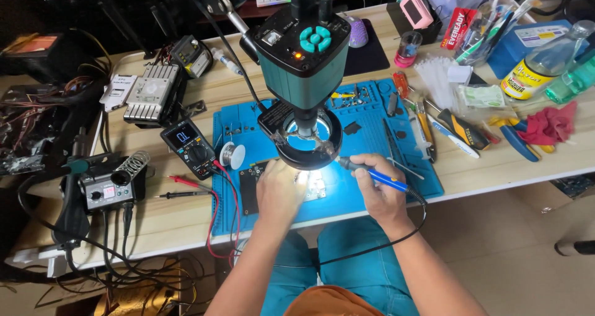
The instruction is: Using a hot air rework station and a soldering iron to reflow or repair components on an electronic circuit board.
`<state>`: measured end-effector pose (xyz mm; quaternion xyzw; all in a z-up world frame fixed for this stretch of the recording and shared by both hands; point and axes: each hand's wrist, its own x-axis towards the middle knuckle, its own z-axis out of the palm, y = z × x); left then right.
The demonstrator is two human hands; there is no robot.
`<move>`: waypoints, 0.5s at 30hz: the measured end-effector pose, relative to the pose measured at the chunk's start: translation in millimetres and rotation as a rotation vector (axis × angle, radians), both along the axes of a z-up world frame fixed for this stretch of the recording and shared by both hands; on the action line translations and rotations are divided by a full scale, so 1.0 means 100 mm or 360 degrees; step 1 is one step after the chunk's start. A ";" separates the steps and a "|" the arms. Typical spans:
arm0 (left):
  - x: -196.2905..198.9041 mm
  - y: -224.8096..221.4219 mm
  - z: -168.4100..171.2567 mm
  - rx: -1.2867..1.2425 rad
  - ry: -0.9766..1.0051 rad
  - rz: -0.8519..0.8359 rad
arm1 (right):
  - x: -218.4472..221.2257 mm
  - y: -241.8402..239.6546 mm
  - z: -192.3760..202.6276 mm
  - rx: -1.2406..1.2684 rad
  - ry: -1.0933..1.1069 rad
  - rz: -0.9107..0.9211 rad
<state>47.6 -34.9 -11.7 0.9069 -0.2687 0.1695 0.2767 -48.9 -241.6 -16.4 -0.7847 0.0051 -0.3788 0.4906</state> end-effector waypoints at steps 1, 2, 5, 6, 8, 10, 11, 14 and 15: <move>-0.01 0.00 0.00 -0.0031 -0.0049 -0.0004 | -0.01 -0.01 -0.02 0.0015 0.0024 -0.0006; -0.01 0.00 -0.01 -0.0063 -0.0098 -0.0007 | -0.02 -0.02 -0.04 0.0030 0.0047 -0.0012; 0.00 0.00 -0.10 -0.0094 -0.0118 0.0010 | -0.02 -0.01 0.00 0.0001 0.0035 -0.0047; 0.00 0.00 -0.10 -0.0093 -0.0118 0.0008 | -0.02 -0.01 0.00 0.0001 0.0035 -0.0050; -0.01 0.00 -0.09 -0.0120 -0.0093 -0.0006 | -0.02 0.01 0.00 0.0014 0.0044 -0.0050; 0.00 -0.01 -0.14 -0.0131 -0.0104 -0.0005 | -0.02 0.00 0.01 0.0019 0.0044 -0.0054; 0.01 -0.01 -0.17 -0.0143 -0.0115 -0.0003 | -0.02 0.00 0.01 0.0023 0.0044 -0.0057; -0.01 -0.01 -0.13 -0.0194 -0.0110 -0.0024 | -0.01 -0.01 -0.01 0.0036 0.0046 -0.0055; -0.01 -0.01 -0.12 -0.0194 -0.0109 -0.0024 | -0.01 0.00 -0.01 0.0037 0.0047 -0.0055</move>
